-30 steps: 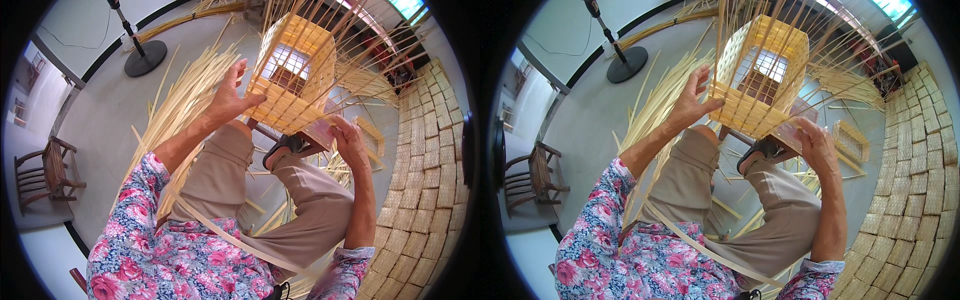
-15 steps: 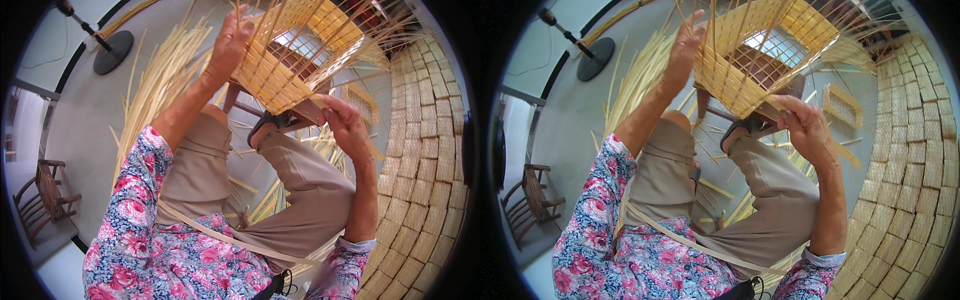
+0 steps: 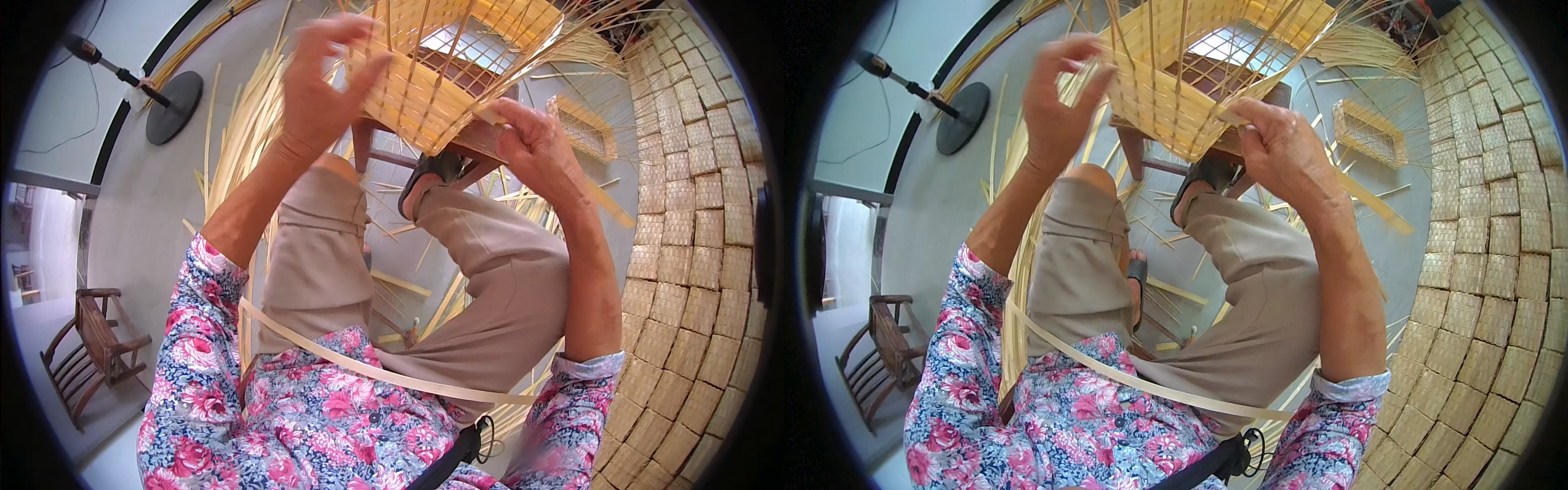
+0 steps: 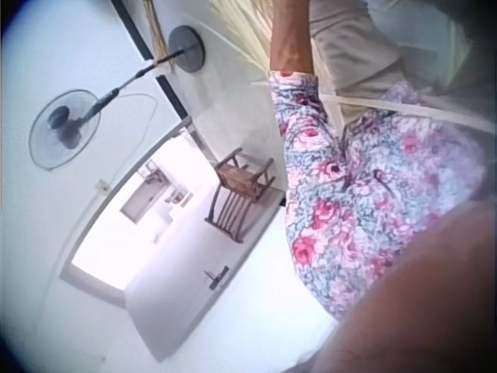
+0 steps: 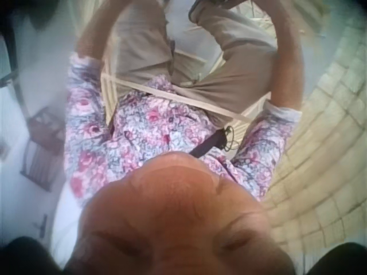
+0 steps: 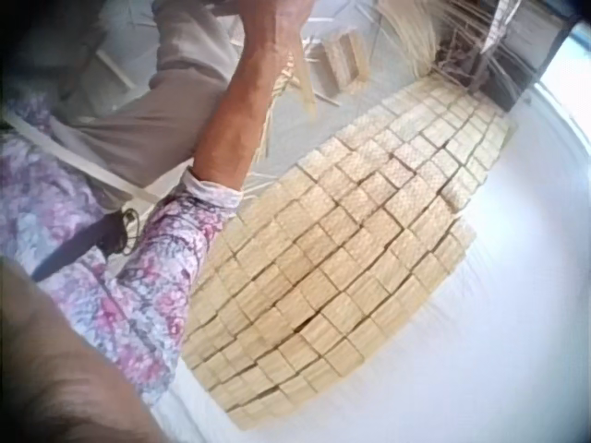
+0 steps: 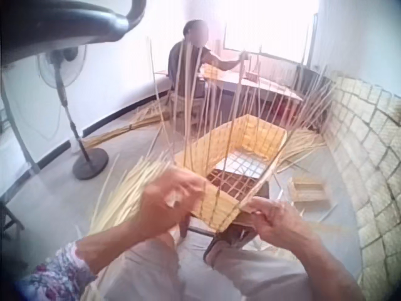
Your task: The person weaves a basket by hand, interlacing thin bamboo strips through a pre-formed frame. They repeatedly pull and adjust the strips to tighten the weave and maintain the basket's shape.
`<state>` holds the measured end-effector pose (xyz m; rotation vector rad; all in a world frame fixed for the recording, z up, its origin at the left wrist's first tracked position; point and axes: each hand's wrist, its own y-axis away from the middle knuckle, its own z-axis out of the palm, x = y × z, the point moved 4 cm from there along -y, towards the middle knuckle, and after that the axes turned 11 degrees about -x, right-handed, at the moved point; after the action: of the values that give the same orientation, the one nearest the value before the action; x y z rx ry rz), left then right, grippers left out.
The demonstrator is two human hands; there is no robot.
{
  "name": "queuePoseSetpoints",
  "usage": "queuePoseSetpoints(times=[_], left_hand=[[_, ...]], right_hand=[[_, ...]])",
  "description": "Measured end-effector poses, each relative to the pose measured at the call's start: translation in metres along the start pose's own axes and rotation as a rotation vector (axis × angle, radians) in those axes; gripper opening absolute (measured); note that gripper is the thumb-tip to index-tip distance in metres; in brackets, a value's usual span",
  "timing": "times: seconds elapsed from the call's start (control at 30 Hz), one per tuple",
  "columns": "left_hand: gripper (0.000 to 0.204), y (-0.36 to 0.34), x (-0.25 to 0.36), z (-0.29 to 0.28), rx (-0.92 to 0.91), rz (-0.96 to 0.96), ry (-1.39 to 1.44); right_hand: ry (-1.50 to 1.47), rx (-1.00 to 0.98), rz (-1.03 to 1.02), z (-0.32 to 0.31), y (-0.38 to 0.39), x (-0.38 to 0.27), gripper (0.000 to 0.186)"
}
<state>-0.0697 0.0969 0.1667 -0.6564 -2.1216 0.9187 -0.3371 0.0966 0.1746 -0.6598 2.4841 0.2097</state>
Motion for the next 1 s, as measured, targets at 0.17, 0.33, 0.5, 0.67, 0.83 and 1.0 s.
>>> queuePoseSetpoints(times=[0.17,0.33,0.5,0.67,0.83,1.0], left_hand=[[0.016,-0.022,0.052,0.054,-0.351,0.049,0.180],[0.012,-0.034,0.040,0.069,-0.504,0.005,0.099],[0.010,-0.030,0.030,0.071,-0.551,0.037,0.091],[0.009,-0.032,0.033,0.070,-0.547,0.111,-0.011],[0.011,-0.027,0.026,0.064,-0.652,0.135,0.229],[0.010,-0.026,0.024,0.057,-0.682,0.222,0.211]], right_hand=[[-0.151,0.002,0.040,0.004,-0.010,0.001,0.032],[-0.028,-0.017,0.030,0.004,-0.015,-0.004,0.036],[-0.031,0.019,-0.036,0.009,-0.015,0.001,0.034],[-0.027,0.034,-0.063,0.012,-0.018,0.006,0.030],[0.135,0.086,-0.075,0.006,-0.011,-0.007,0.016],[0.247,0.170,-0.176,0.010,-0.012,-0.014,0.017]])
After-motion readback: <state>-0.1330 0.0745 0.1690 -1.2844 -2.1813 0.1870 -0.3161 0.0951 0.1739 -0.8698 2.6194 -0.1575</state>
